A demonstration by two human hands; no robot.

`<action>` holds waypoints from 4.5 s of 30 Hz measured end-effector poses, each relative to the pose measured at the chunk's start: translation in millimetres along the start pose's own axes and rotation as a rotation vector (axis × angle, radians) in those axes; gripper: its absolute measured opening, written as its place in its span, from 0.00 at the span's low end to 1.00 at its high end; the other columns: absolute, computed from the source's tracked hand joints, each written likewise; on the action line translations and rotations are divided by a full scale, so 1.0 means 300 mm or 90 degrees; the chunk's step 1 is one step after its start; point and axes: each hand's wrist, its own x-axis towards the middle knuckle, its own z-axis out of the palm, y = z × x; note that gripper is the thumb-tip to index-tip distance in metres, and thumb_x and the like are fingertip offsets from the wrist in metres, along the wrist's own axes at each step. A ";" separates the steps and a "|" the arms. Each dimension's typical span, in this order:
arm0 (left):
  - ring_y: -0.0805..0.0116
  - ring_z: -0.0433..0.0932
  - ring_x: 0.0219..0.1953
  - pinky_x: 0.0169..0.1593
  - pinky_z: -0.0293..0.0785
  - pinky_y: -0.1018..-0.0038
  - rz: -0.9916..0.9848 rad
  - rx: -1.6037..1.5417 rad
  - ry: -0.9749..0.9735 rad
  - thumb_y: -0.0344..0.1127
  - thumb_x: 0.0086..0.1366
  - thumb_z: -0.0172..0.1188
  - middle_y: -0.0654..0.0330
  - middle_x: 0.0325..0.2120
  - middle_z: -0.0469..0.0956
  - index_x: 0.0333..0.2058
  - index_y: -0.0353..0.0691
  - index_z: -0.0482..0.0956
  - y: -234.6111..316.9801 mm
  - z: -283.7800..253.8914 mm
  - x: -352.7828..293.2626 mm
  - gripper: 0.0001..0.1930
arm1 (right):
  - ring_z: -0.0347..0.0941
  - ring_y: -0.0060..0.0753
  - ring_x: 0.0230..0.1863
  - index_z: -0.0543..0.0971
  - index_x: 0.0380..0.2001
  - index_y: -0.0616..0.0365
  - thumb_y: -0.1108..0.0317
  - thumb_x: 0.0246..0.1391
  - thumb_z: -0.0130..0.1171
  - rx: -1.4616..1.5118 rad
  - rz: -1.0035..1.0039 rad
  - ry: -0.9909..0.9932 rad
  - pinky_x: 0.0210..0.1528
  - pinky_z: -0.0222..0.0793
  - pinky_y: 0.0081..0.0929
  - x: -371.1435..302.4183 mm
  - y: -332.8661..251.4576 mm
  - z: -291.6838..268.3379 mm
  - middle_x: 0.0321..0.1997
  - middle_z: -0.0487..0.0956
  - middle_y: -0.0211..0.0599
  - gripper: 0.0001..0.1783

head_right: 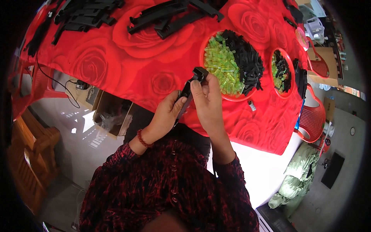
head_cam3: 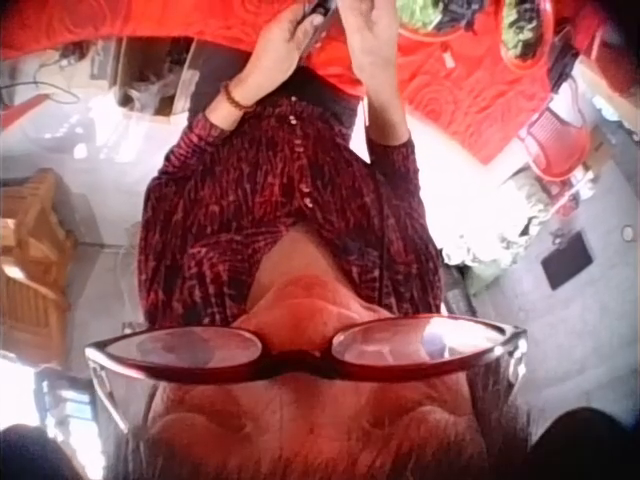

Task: The person assembles plastic parts by taking small green and black pieces from trays and fitting them into black plastic frames by hand.

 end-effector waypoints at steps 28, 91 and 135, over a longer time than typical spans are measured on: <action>0.73 0.66 0.24 0.28 0.65 0.71 -0.059 -0.101 0.071 0.37 0.72 0.54 0.57 0.20 0.68 0.32 0.31 0.70 -0.018 0.035 -0.050 0.14 | 0.71 0.27 0.18 0.74 0.37 0.64 0.45 0.70 0.40 0.225 0.123 0.130 0.22 0.71 0.25 0.091 -0.013 0.111 0.23 0.72 0.34 0.29; 0.63 0.76 0.44 0.52 0.72 0.67 0.130 0.648 -0.700 0.33 0.54 0.66 0.53 0.41 0.77 0.59 0.30 0.67 0.423 -0.105 0.282 0.34 | 0.76 0.25 0.26 0.73 0.40 0.65 0.67 0.61 0.55 -0.148 0.192 -0.239 0.30 0.71 0.26 -0.219 0.088 -0.019 0.25 0.78 0.37 0.11; 0.81 0.67 0.31 0.34 0.67 0.79 -0.049 -0.110 0.150 0.34 0.72 0.52 0.68 0.29 0.71 0.39 0.36 0.70 0.043 0.130 -0.006 0.07 | 0.77 0.48 0.43 0.67 0.52 0.66 0.79 0.63 0.45 -0.240 -0.088 0.059 0.44 0.71 0.36 -0.195 0.107 0.052 0.41 0.75 0.56 0.15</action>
